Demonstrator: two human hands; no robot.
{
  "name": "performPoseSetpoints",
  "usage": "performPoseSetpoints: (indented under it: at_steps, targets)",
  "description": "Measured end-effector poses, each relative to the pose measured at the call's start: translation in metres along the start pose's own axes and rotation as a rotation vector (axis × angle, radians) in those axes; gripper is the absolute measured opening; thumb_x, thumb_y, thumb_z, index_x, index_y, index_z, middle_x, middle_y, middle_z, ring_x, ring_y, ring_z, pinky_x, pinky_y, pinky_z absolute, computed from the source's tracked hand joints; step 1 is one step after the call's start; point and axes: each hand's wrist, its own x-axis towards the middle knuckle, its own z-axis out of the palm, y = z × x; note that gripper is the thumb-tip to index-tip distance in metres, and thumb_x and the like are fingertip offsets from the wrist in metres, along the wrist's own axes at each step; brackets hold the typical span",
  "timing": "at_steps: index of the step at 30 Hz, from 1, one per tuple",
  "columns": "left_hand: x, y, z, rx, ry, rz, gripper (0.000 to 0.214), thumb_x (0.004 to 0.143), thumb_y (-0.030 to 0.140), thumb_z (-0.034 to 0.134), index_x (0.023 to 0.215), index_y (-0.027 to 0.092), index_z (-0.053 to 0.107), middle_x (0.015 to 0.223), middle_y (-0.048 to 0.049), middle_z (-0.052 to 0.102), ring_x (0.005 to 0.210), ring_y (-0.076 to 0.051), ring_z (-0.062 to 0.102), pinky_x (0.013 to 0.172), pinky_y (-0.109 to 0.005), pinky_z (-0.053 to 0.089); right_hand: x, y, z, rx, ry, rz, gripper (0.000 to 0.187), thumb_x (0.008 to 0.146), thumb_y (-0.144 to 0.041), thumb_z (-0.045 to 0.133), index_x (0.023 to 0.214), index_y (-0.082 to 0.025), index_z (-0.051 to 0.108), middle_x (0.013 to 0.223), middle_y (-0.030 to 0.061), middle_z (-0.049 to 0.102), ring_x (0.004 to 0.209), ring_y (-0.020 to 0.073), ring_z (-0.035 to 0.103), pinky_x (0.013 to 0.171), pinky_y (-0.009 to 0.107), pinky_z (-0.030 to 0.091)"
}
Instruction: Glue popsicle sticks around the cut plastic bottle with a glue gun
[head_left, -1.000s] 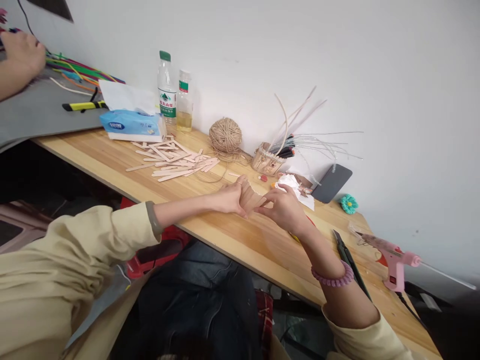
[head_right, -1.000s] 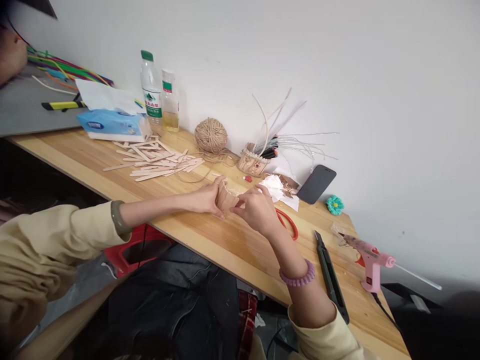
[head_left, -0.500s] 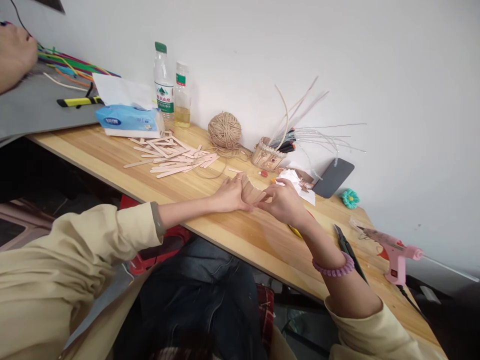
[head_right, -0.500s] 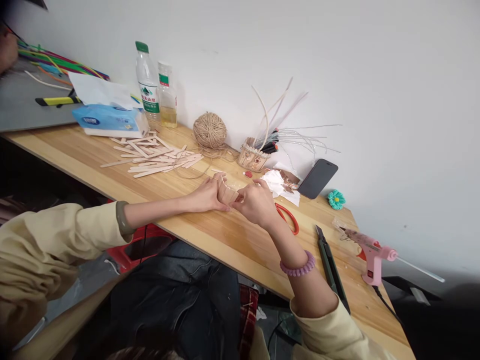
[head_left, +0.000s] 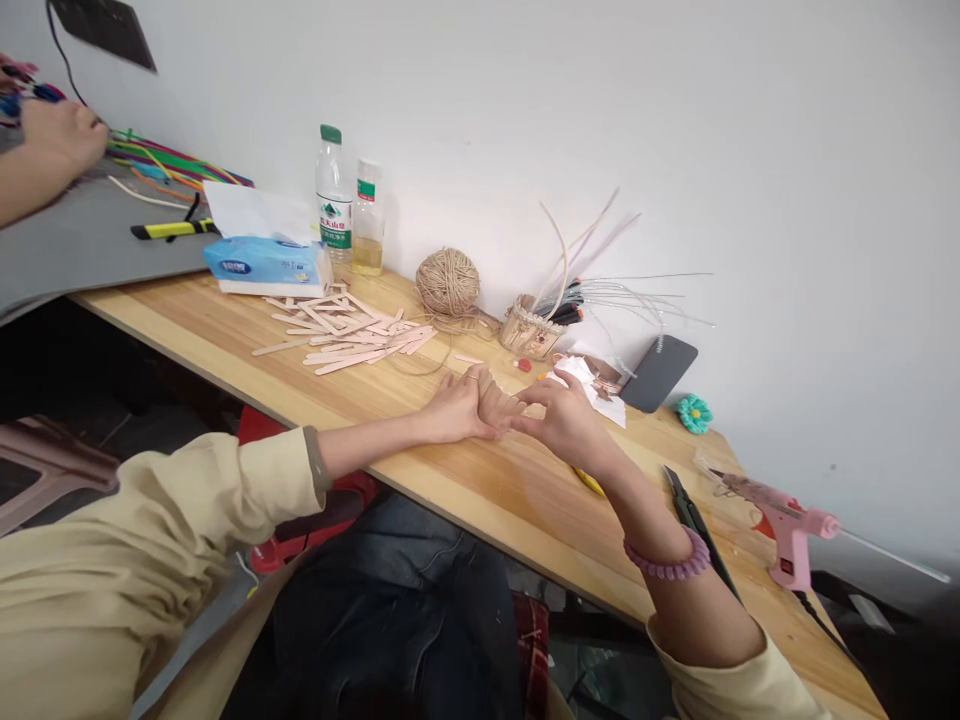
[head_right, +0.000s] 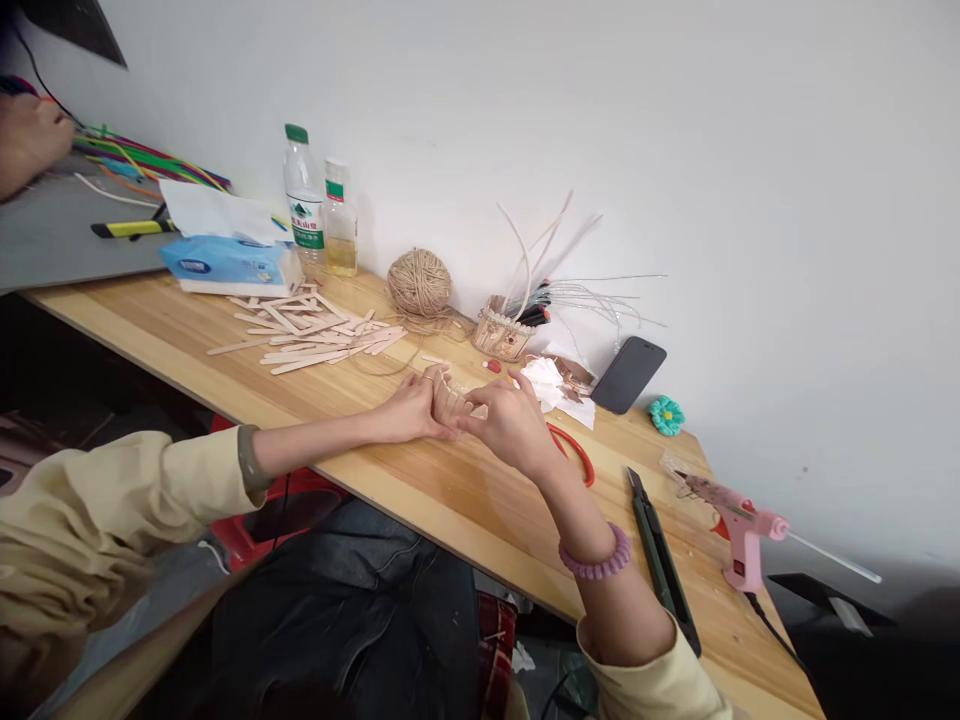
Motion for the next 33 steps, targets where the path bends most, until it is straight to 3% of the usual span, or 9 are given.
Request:
performPoseSetpoints:
  at_steps: [4, 13, 22, 25, 29, 33]
  targets:
    - [-0.002, 0.006, -0.003, 0.056, -0.012, 0.004, 0.103, 0.055, 0.055, 0.073, 0.136, 0.016, 0.023, 0.138, -0.0160, 0.042, 0.129, -0.035, 0.038, 0.105, -0.045, 0.024, 0.001, 0.001, 0.006, 0.086, 0.016, 0.024, 0.020, 0.080, -0.030, 0.067, 0.062, -0.021, 0.063, 0.068, 0.0007, 0.070, 0.073, 0.0188, 0.063, 0.100, 0.048, 0.034]
    - [-0.002, 0.009, -0.003, 0.097, -0.023, -0.016, 0.101, 0.055, 0.054, 0.071, 0.135, 0.014, 0.024, 0.139, -0.0176, 0.041, 0.127, -0.036, 0.040, 0.106, -0.047, 0.022, 0.002, 0.000, 0.010, 0.106, 0.043, 0.028, 0.026, 0.080, -0.031, 0.067, 0.058, -0.019, 0.061, 0.060, -0.0007, 0.066, 0.062, 0.0158, 0.059, 0.096, 0.044, 0.036]
    - [-0.002, 0.012, -0.003, 0.093, -0.027, -0.016, 0.102, 0.056, 0.052, 0.070, 0.137, 0.016, 0.019, 0.140, -0.0180, 0.040, 0.129, -0.035, 0.040, 0.109, -0.048, 0.017, 0.001, 0.001, 0.011, 0.074, 0.045, 0.033, 0.021, 0.075, -0.026, 0.071, 0.058, -0.021, 0.062, 0.060, -0.0024, 0.067, 0.061, 0.0156, 0.062, 0.087, 0.039, 0.043]
    - [-0.003, 0.013, -0.002, 0.090, -0.027, -0.019, 0.103, 0.056, 0.055, 0.069, 0.137, 0.016, 0.020, 0.138, -0.0176, 0.043, 0.129, -0.035, 0.040, 0.109, -0.048, 0.018, 0.001, -0.001, 0.006, 0.068, 0.055, 0.028, 0.013, 0.071, -0.029, 0.075, 0.067, -0.021, 0.066, 0.070, 0.0003, 0.072, 0.071, 0.0199, 0.067, 0.090, 0.045, 0.043]
    - [-0.003, 0.014, -0.002, 0.083, -0.026, -0.032, 0.106, 0.054, 0.055, 0.071, 0.137, 0.014, 0.019, 0.141, -0.0194, 0.039, 0.131, -0.036, 0.037, 0.111, -0.050, 0.015, -0.008, -0.001, -0.010, 0.252, 0.213, 0.084, 0.023, 0.078, -0.038, 0.066, 0.095, -0.022, 0.067, 0.099, 0.0056, 0.072, 0.097, 0.0252, 0.065, 0.098, 0.053, 0.037]
    - [-0.005, 0.019, -0.006, 0.082, -0.021, -0.064, 0.107, 0.052, 0.052, 0.074, 0.136, 0.014, 0.020, 0.142, -0.0202, 0.038, 0.132, -0.038, 0.034, 0.111, -0.051, 0.014, -0.027, 0.005, -0.033, 0.457, 0.436, 0.302, 0.025, 0.080, -0.042, 0.060, 0.083, -0.021, 0.072, 0.090, 0.0069, 0.074, 0.091, 0.0268, 0.067, 0.086, 0.045, 0.048]
